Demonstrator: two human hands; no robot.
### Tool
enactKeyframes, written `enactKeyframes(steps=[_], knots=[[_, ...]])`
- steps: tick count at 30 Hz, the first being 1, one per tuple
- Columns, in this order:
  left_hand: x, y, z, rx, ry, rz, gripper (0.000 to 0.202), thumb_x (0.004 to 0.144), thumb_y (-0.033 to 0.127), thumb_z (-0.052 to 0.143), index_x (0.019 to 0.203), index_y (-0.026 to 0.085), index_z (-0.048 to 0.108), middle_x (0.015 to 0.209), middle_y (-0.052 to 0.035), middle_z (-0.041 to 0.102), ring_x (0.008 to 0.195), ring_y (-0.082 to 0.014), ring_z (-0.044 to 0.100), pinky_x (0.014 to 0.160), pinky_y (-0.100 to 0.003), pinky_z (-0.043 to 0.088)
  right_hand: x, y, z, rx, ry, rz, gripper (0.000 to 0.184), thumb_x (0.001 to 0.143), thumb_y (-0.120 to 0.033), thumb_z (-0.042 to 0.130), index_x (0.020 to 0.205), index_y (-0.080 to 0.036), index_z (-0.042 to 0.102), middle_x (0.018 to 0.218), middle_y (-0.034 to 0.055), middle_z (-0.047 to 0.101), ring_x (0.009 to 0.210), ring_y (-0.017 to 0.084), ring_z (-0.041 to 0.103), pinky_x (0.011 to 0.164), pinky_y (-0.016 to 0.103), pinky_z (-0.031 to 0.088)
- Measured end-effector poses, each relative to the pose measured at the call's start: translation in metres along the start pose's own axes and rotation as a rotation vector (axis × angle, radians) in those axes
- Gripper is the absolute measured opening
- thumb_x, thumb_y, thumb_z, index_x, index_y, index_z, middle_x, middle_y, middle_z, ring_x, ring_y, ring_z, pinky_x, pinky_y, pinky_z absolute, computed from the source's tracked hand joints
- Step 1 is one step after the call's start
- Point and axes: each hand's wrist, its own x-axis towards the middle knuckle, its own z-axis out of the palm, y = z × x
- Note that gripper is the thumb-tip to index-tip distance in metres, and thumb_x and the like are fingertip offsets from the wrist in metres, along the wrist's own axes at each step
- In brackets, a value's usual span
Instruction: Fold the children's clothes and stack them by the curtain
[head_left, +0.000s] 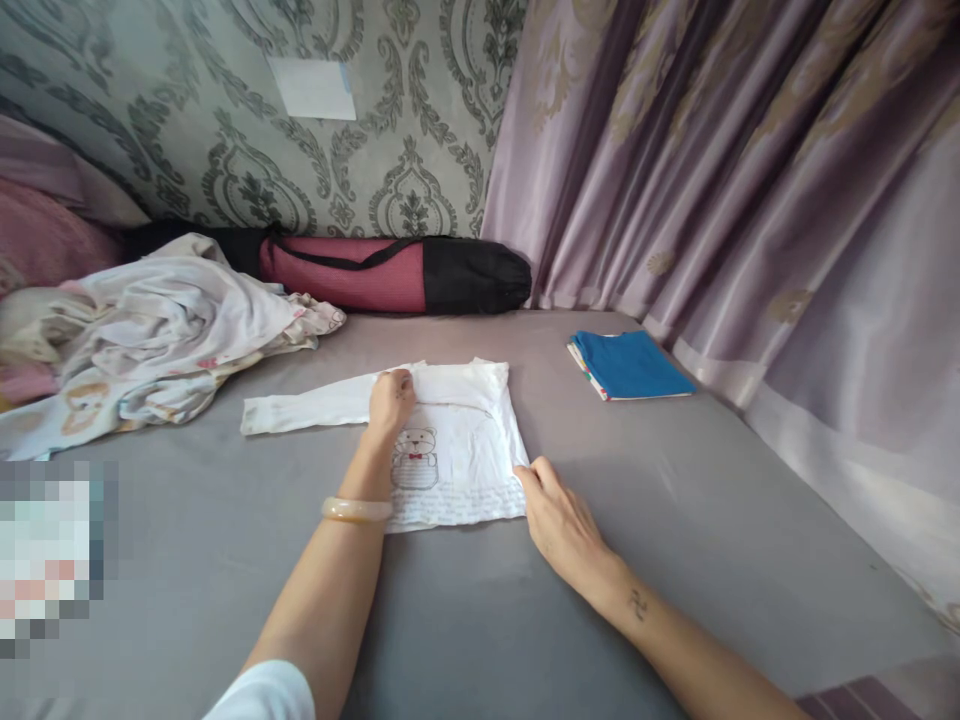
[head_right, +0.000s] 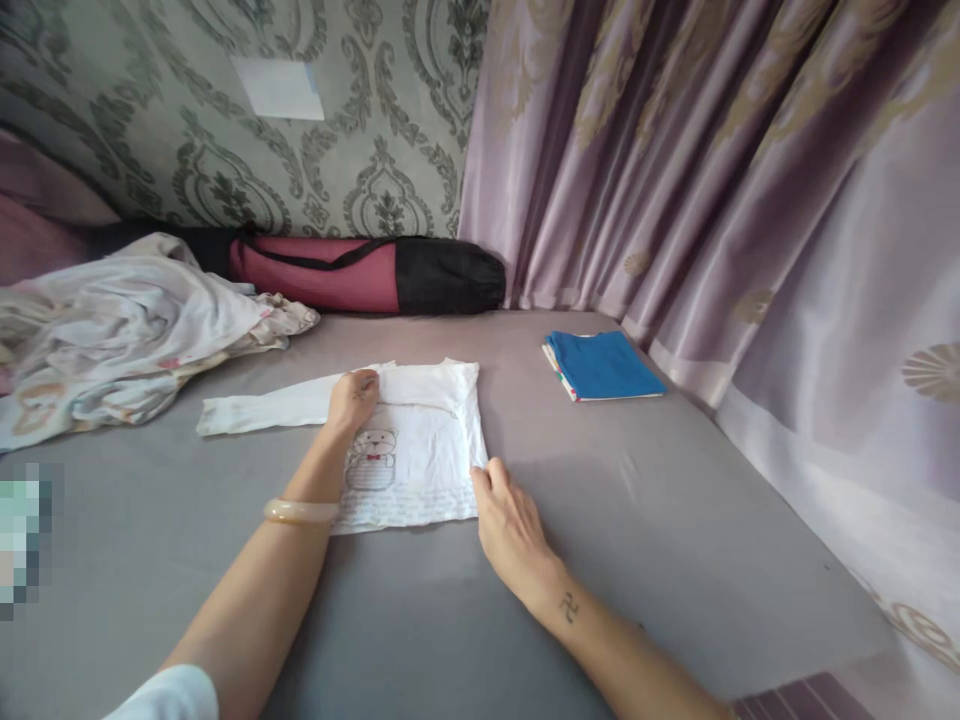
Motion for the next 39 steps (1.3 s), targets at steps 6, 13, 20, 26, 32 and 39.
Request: enactKeyframes(steps=[6, 13, 20, 26, 32, 39], knots=[[-0.001, 0.001, 0.000, -0.007, 0.007, -0.010, 0.036, 0.084, 0.018, 0.043, 0.108, 0.012, 0.069, 0.103, -0.0145, 0.069, 0.096, -0.0228, 0.062, 0.087, -0.028, 0.044, -0.001, -0.001, -0.007, 0.015, -0.074, -0.102, 0.039, 0.085, 0.002, 0.033, 0.112, -0.016, 0.056, 0.101, 0.0087, 0.054, 0.088, 0.018, 0.055, 0.073, 0.028, 0.039], [-0.002, 0.000, -0.002, 0.102, 0.065, 0.005, 0.038, 0.084, 0.022, 0.045, 0.112, 0.012, 0.069, 0.114, -0.0173, 0.062, 0.107, -0.0277, 0.057, 0.097, -0.036, 0.041, -0.001, 0.010, -0.038, 0.220, -0.207, -0.149, 0.023, 0.093, -0.018, 0.040, 0.096, -0.022, 0.062, 0.093, 0.0029, 0.063, 0.083, 0.015, 0.060, 0.069, 0.025, 0.038], [-0.013, 0.024, 0.011, 0.238, -0.007, 0.211, 0.056, 0.095, 0.038, 0.034, 0.140, 0.007, 0.043, 0.149, -0.0177, 0.038, 0.140, -0.0318, 0.029, 0.113, -0.048, 0.023, 0.055, 0.020, -0.014, 0.263, 0.154, -0.059, 0.039, 0.098, -0.026, 0.029, 0.125, -0.016, 0.055, 0.127, 0.0113, 0.059, 0.117, 0.020, 0.052, 0.097, 0.030, 0.038], [-0.029, 0.038, 0.031, 0.344, -0.070, 0.234, 0.070, 0.096, 0.051, 0.024, 0.146, 0.002, 0.033, 0.152, -0.0208, 0.031, 0.143, -0.0342, 0.021, 0.115, -0.051, 0.015, 0.095, -0.001, 0.026, 0.162, 0.029, -0.064, 0.063, 0.098, -0.044, 0.024, 0.150, -0.008, 0.023, 0.158, 0.0135, 0.017, 0.146, 0.025, 0.013, 0.116, 0.046, 0.013], [-0.035, 0.038, 0.027, 0.406, -0.109, 0.245, 0.071, 0.096, 0.053, 0.024, 0.146, 0.003, 0.034, 0.152, -0.0224, 0.028, 0.143, -0.0368, 0.020, 0.113, -0.055, 0.015, 0.100, -0.006, 0.045, 0.113, 0.019, -0.042, 0.071, 0.097, -0.051, 0.017, 0.150, -0.005, 0.022, 0.158, 0.0141, 0.014, 0.146, 0.024, 0.011, 0.117, 0.044, 0.012], [-0.034, 0.041, 0.027, 0.375, -0.200, 0.185, 0.072, 0.096, 0.054, 0.021, 0.148, 0.004, 0.029, 0.155, -0.0205, 0.023, 0.144, -0.0350, 0.016, 0.115, -0.054, 0.012, 0.101, -0.004, 0.050, 0.075, 0.056, -0.056, 0.071, 0.097, -0.052, 0.017, 0.149, -0.005, 0.026, 0.157, 0.0144, 0.016, 0.146, 0.025, 0.015, 0.117, 0.044, 0.013]])
